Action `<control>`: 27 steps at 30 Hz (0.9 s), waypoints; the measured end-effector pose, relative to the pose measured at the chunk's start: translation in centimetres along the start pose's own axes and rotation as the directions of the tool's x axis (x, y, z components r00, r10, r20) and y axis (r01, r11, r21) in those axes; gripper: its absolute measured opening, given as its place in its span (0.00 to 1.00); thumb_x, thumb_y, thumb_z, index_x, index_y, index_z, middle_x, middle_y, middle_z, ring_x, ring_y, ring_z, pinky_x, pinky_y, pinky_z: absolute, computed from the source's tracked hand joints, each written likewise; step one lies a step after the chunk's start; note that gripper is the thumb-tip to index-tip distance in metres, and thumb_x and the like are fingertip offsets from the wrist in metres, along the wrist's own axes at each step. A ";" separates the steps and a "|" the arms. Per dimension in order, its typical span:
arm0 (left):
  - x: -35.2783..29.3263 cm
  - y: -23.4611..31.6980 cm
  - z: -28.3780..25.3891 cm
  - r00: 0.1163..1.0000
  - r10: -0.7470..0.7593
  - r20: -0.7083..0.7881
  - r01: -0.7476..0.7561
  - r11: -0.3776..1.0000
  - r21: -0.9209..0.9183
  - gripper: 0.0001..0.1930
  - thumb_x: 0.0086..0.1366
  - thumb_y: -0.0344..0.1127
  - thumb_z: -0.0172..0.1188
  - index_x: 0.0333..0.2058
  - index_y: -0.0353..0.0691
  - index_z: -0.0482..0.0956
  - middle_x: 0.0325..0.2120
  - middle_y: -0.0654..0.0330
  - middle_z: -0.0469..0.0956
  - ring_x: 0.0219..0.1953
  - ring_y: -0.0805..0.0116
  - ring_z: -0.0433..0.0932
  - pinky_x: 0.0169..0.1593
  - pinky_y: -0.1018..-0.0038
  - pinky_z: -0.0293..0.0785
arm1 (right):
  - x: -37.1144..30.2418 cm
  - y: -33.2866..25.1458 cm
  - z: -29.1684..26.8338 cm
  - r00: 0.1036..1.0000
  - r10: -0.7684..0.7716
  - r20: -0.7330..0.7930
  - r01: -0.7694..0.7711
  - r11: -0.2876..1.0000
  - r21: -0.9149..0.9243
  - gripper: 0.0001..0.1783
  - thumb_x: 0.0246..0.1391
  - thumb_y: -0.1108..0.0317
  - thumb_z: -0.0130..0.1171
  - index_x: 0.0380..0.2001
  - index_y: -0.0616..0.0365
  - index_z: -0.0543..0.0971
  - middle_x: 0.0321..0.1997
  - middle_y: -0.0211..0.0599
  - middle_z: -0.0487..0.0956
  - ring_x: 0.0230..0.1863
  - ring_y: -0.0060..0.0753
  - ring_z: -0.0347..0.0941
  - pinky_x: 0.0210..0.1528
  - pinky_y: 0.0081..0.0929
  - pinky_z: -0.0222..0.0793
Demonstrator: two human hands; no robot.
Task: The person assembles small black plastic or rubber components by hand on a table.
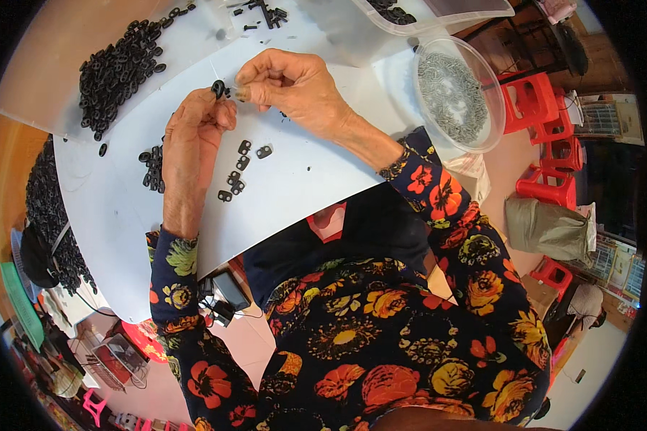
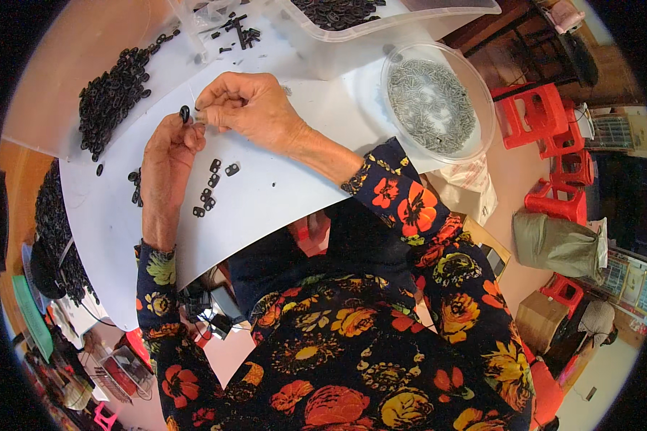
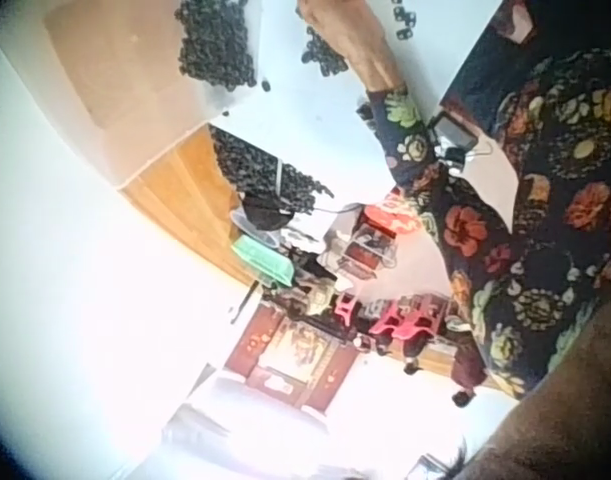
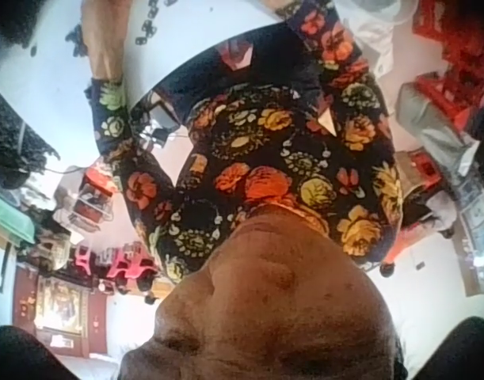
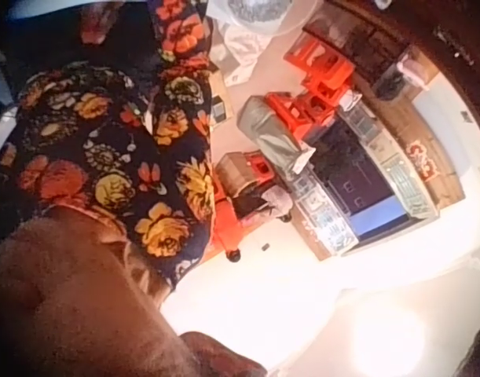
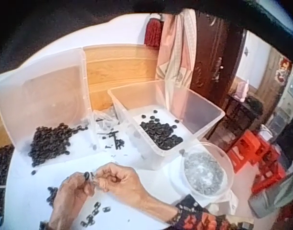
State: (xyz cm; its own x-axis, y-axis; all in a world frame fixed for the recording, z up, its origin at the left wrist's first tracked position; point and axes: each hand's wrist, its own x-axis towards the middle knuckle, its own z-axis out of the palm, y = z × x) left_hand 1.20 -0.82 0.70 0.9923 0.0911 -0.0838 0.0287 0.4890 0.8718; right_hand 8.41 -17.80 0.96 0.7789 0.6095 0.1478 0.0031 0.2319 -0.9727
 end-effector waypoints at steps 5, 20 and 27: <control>-0.2 0.2 0.0 1.000 -0.012 -0.014 0.012 1.000 0.003 0.10 0.65 0.32 0.47 0.30 0.31 0.73 0.21 0.60 0.70 0.29 0.69 0.68 0.41 0.74 0.65 | 0.0 0.0 0.4 0.999 -0.031 0.043 0.037 0.988 -0.150 0.09 0.52 0.80 0.57 0.38 0.61 0.77 0.29 0.25 0.77 0.30 0.12 0.70 0.35 0.14 0.70; -0.7 0.4 1.1 0.986 0.168 -0.002 -0.150 0.887 0.437 0.07 0.65 0.33 0.51 0.31 0.36 0.75 0.21 0.66 0.72 0.29 0.77 0.69 0.38 0.80 0.64 | 0.0 0.7 0.7 0.987 -0.161 -0.015 0.157 0.975 -0.155 0.12 0.50 0.78 0.57 0.40 0.63 0.76 0.27 0.28 0.79 0.27 0.13 0.71 0.31 0.14 0.69; -0.9 0.7 1.4 0.990 0.141 0.013 -0.121 0.800 0.588 0.11 0.66 0.36 0.47 0.29 0.36 0.73 0.20 0.66 0.71 0.27 0.79 0.67 0.37 0.82 0.63 | -0.3 0.9 1.2 0.985 -0.171 -0.025 0.165 0.973 -0.162 0.12 0.49 0.78 0.57 0.40 0.65 0.76 0.27 0.29 0.79 0.27 0.12 0.71 0.32 0.15 0.70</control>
State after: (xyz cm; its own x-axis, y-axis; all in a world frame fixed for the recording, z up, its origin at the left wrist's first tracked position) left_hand 0.52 -1.78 2.10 0.9879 0.1480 0.0457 -0.0264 -0.1295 0.9912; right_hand 7.41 -16.85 0.28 0.7825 0.5414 0.3074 0.2329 0.2033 -0.9510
